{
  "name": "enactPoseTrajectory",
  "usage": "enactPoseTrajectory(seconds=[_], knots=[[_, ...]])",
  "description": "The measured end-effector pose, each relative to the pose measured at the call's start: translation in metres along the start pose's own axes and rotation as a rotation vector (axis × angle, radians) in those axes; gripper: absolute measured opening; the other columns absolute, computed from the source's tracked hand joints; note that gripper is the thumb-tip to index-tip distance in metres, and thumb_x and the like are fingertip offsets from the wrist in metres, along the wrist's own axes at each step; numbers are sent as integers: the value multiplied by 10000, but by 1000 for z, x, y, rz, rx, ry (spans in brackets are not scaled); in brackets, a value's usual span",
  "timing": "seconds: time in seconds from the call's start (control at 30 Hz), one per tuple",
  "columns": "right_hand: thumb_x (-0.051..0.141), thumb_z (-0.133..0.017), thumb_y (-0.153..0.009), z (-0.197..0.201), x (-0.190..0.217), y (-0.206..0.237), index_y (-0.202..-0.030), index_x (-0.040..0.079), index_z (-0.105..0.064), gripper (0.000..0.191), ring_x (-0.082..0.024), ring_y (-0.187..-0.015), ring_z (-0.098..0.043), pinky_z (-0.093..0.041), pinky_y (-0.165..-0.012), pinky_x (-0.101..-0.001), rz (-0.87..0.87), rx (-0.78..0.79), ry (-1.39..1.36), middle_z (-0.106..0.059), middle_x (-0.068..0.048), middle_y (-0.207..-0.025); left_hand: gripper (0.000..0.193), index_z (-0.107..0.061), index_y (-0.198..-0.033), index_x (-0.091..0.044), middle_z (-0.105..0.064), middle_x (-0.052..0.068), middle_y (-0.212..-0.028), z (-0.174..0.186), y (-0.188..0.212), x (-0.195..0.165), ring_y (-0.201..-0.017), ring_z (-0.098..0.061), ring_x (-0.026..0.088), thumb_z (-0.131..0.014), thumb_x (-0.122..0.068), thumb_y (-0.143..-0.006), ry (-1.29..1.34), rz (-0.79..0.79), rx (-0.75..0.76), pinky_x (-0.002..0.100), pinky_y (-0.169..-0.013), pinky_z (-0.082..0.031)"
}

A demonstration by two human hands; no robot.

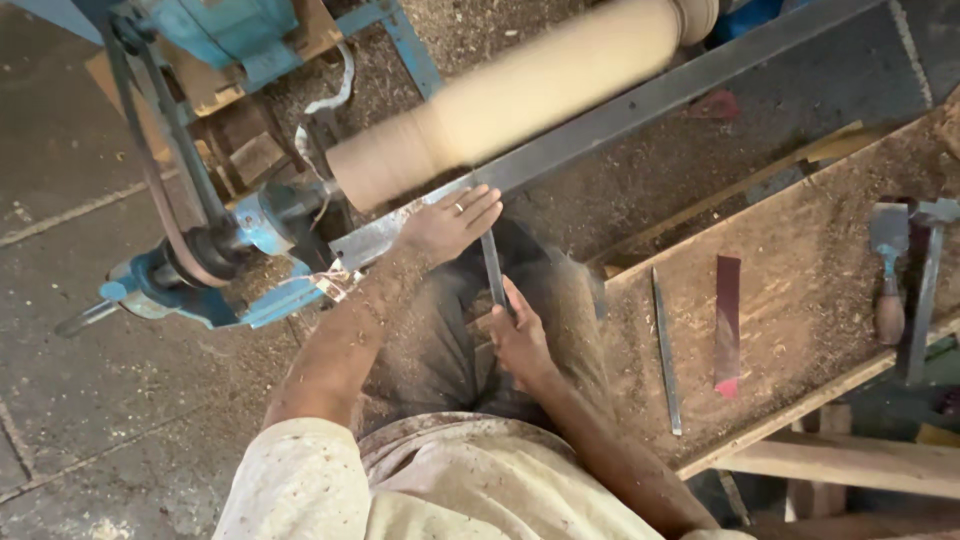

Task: The person operates a wood lathe, using a chisel to shape a rotating cylindrical wooden blank. They progressively refine the surface and form a tapered end while wood shavings accumulate on the floor.

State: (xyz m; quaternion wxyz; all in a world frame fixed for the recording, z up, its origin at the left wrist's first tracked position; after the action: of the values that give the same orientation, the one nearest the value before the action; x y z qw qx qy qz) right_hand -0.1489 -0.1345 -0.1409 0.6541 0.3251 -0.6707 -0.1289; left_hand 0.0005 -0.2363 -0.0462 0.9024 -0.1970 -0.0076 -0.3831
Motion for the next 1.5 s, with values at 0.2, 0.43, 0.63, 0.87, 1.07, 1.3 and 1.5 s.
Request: enactPoseTrajectory(seconds=[0.2, 0.43, 0.63, 0.87, 1.07, 1.3, 1.5], knots=[[226, -512, -1024, -6, 5, -3, -1591, 290, -330, 599, -48, -443, -388, -346, -368, -238, -73, 22, -18, -464, 62, -603, 550, -539, -1439, 3, -553, 147, -1511, -14, 0, 9, -1415, -517, 295, -526, -198, -926, -22, -15, 9, 425, -1207, -402], [172, -512, -1014, -1, 14, -15, -1577, 274, -405, 582, -60, -420, -372, -331, -360, -241, -21, 23, -10, -445, 47, -586, 527, -552, -1422, 0, -562, 135, -1500, -20, -2, 13, -1415, -514, 296, -528, -185, -929, -25, 57, 15, 429, -1211, -400], [168, -520, -1011, 1, 15, -22, -1561, 296, -431, 572, -61, -424, -387, -336, -361, -239, -36, 13, 19, -465, 43, -595, 507, -560, -1407, 8, -568, 149, -1483, -17, -4, 17, -1404, -524, 304, -527, -184, -939, 3, 63, -1, 435, -1196, -420], [176, -533, -1012, 4, 14, -34, -1564, 302, -433, 576, -63, -415, -367, -326, -357, -244, -46, 19, 57, -441, 38, -585, 492, -563, -1409, 9, -560, 140, -1500, -20, -4, 22, -1416, -520, 291, -519, -171, -953, -1, 115, 13, 427, -1193, -419], [185, -517, -1018, 4, 22, -32, -1583, 310, -393, 592, -65, -417, -374, -343, -363, -247, -68, 23, 103, -457, 35, -594, 495, -566, -1405, 6, -566, 137, -1489, -22, -6, 25, -1412, -517, 284, -520, -173, -946, 0, 126, 18, 416, -1192, -416], [184, -518, -1014, 1, 30, -33, -1571, 298, -423, 576, -71, -413, -349, -322, -349, -257, -78, 17, 108, -417, 32, -570, 473, -559, -1415, 9, -570, 148, -1484, -18, -5, 29, -1408, -528, 281, -522, -166, -978, -22, 141, 12, 400, -1208, -412], [188, -528, -1011, 1, 26, -39, -1558, 295, -435, 565, -68, -432, -386, -351, -360, -263, -42, 14, 179, -460, 38, -584, 484, -559, -1401, 1, -579, 149, -1476, -13, -1, 30, -1394, -535, 266, -506, -186, -957, -101, 154, 14, 393, -1209, -382]])
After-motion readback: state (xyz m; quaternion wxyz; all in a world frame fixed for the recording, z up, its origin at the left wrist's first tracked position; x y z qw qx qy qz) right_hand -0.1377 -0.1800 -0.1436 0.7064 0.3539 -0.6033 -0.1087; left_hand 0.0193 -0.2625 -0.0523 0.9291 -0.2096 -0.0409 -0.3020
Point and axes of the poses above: each hand's wrist, its own y-axis away from the middle knuckle, its own z-axis out of the back of the hand, x = y × z, the point moved 6 cm from there along -y, towards the middle knuckle
